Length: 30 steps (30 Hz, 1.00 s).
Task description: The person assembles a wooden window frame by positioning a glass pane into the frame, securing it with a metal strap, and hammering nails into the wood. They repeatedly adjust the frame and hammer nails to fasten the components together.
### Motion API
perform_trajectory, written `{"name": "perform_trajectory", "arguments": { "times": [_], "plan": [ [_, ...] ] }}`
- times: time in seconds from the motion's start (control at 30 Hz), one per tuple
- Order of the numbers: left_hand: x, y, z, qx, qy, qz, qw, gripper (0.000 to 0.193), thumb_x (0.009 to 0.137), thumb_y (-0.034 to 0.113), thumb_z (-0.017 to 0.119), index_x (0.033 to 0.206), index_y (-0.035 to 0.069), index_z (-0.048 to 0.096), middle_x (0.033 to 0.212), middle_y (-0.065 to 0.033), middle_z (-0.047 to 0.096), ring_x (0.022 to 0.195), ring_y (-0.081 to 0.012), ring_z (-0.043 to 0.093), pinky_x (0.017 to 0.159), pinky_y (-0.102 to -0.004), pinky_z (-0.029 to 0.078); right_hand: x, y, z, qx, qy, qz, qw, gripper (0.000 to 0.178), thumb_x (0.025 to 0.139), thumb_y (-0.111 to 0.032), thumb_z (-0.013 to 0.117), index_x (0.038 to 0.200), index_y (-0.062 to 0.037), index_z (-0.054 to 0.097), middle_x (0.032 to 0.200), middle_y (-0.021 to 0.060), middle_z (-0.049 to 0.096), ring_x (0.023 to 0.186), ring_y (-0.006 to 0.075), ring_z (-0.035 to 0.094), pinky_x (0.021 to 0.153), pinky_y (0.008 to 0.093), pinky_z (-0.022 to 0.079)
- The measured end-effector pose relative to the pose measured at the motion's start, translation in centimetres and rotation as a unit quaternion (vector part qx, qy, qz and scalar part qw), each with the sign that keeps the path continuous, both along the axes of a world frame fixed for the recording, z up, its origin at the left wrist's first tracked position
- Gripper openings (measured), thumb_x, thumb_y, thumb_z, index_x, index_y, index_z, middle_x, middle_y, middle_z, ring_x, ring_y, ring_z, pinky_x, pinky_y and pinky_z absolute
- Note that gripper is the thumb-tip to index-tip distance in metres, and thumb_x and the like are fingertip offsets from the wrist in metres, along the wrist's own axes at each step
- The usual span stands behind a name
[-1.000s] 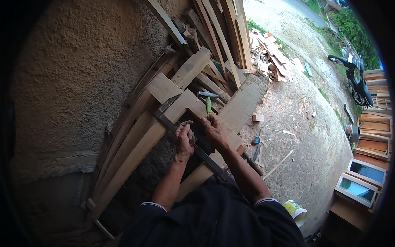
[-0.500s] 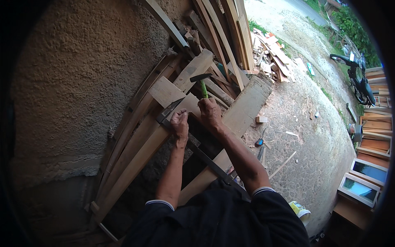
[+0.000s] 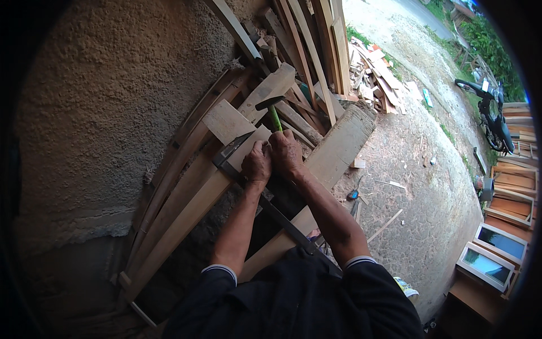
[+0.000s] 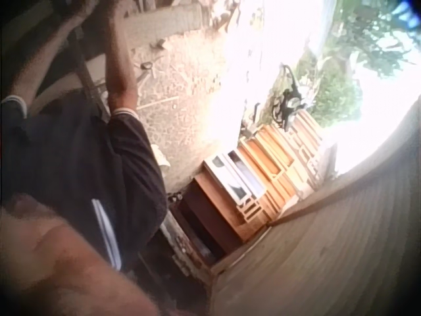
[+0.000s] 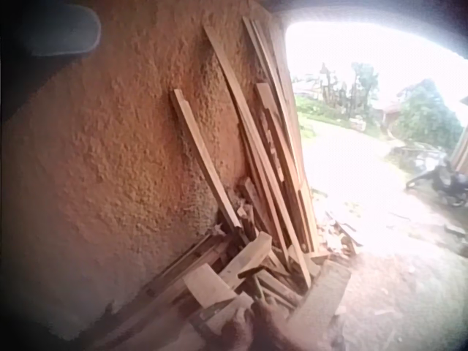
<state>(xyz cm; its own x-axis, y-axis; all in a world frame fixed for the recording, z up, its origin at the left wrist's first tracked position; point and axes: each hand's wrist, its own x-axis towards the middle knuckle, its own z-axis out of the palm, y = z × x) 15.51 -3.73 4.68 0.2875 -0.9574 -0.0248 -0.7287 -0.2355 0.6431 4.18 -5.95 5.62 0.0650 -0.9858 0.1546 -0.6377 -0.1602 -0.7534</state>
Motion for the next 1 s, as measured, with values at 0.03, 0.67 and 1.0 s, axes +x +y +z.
{"name": "perform_trajectory", "arguments": {
  "times": [0.03, 0.67, 1.0],
  "plan": [
    [-0.1, -0.1, 0.1, 0.004, -0.002, 0.004, 1.000, 0.024, 0.095, 0.037, 0.060, 0.110, 0.021, 0.069, 0.091, -0.0145, 0.074, 0.086, -0.0401, 0.070, 0.071, -0.0517, 0.053, 0.0, 0.1, 0.0, -0.005, -0.011, 0.000, 1.000, 0.017, 0.087, -0.023, 0.070, 0.094, -0.0090, 0.063, 0.096, 0.0185, 0.057, 0.085, 0.0419, 0.063, 0.073, 0.0523, 0.052],
    [-1.0, -0.2, -0.6, -0.050, 0.005, 0.032, 0.998, 0.022, 0.096, 0.035, 0.056, 0.103, 0.020, 0.071, 0.089, -0.0155, 0.073, 0.083, -0.0424, 0.070, 0.071, -0.0544, 0.054, -5.9, 7.8, 2.0, 0.038, 0.003, 0.079, 0.996, 0.071, 0.096, -0.003, 0.050, 0.160, -0.0125, 0.021, 0.098, 0.0276, 0.062, 0.087, 0.0454, 0.063, 0.078, 0.0531, 0.048],
    [-0.9, -0.3, -0.6, -0.056, -0.034, 0.025, 0.998, 0.022, 0.097, 0.033, 0.055, 0.103, 0.020, 0.072, 0.088, -0.0153, 0.073, 0.083, -0.0418, 0.070, 0.071, -0.0546, 0.054, -4.9, 8.0, 4.9, 0.066, 0.059, 0.104, 0.991, 0.063, 0.097, -0.004, 0.041, 0.158, -0.0133, 0.028, 0.081, 0.0285, 0.057, 0.076, 0.0457, 0.061, 0.070, 0.0523, 0.046]
  ]
}}
